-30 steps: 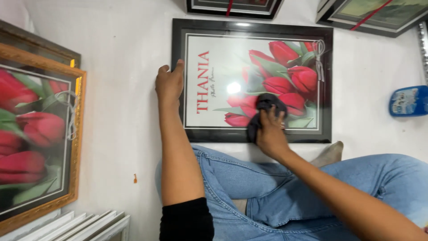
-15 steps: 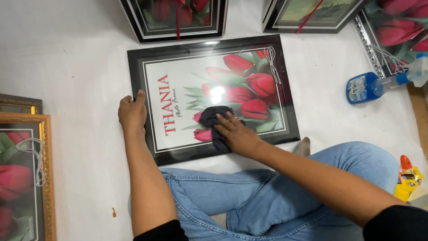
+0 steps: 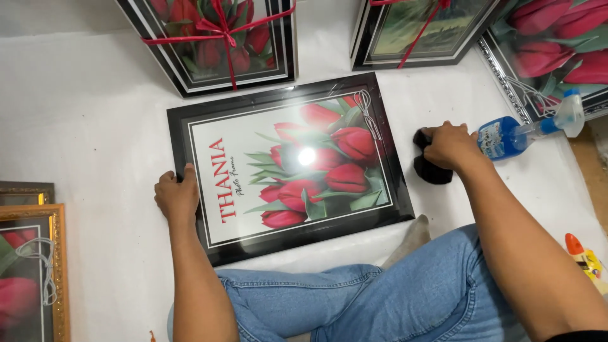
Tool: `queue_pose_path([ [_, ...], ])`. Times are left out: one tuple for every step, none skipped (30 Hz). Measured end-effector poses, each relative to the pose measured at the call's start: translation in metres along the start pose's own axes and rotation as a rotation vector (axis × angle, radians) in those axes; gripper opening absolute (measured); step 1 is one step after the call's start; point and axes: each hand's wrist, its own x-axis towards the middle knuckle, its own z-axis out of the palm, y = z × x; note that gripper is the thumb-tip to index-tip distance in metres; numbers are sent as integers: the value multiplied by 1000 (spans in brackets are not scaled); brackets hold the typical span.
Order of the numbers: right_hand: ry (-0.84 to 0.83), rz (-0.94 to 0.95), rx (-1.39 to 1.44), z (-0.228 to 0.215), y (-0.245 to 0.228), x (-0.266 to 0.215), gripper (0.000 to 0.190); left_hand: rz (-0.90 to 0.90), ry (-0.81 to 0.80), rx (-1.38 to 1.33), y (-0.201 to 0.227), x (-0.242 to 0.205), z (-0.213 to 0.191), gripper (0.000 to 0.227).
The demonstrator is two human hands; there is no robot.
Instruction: Cleaning picture frames by wiping the glass and frame surfaces with a cloth
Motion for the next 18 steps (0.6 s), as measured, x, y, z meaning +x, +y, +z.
queue_pose_path([
  [1,1,4,3,-2,5,66,4,2,2,5,-5,-1,72],
  [11,29,124,7,-5,11,64,-31,20,78,9,-11,-3,74],
  [21,58,244,11,-8,16,61,-66,38,154,12,-16,-5,75],
  [20,55,247,-1,-27,1,61,-66,42,157,15,-19,-4,75],
  [-27,86,444,-14,-47,-13,56,-81,14,177,17,-21,-4,73],
  [-75,110,642,-28,-69,-26,53,-98,-8,197,20,-21,-6,71],
  [-77,101,647,-10,-63,-12,53,-100,1,198,26,-28,-9,71],
  [-90,102,630,9,-56,2,53,-90,-10,193,32,-35,-11,69],
  [-103,104,613,28,-50,16,54,-81,-21,188,38,-42,-12,68],
  [-106,101,614,31,-51,18,54,-84,-19,191,39,-43,-13,68],
  [-125,107,624,35,-51,20,56,-76,-5,177,40,-43,-14,65],
  [-146,114,632,39,-52,20,59,-71,7,164,41,-45,-16,62],
  [-153,113,631,41,-51,19,59,-76,8,169,40,-43,-15,62],
  [-160,116,675,43,-53,20,59,-70,9,157,39,-40,-15,62],
  [-167,119,718,45,-55,19,60,-64,10,145,37,-38,-16,62],
  [-177,103,721,42,-61,15,60,-75,26,149,34,-33,-15,62],
  [-167,125,763,38,-66,11,61,-74,36,137,30,-29,-14,63],
  [-153,152,801,33,-68,6,61,-71,42,122,27,-25,-9,64],
])
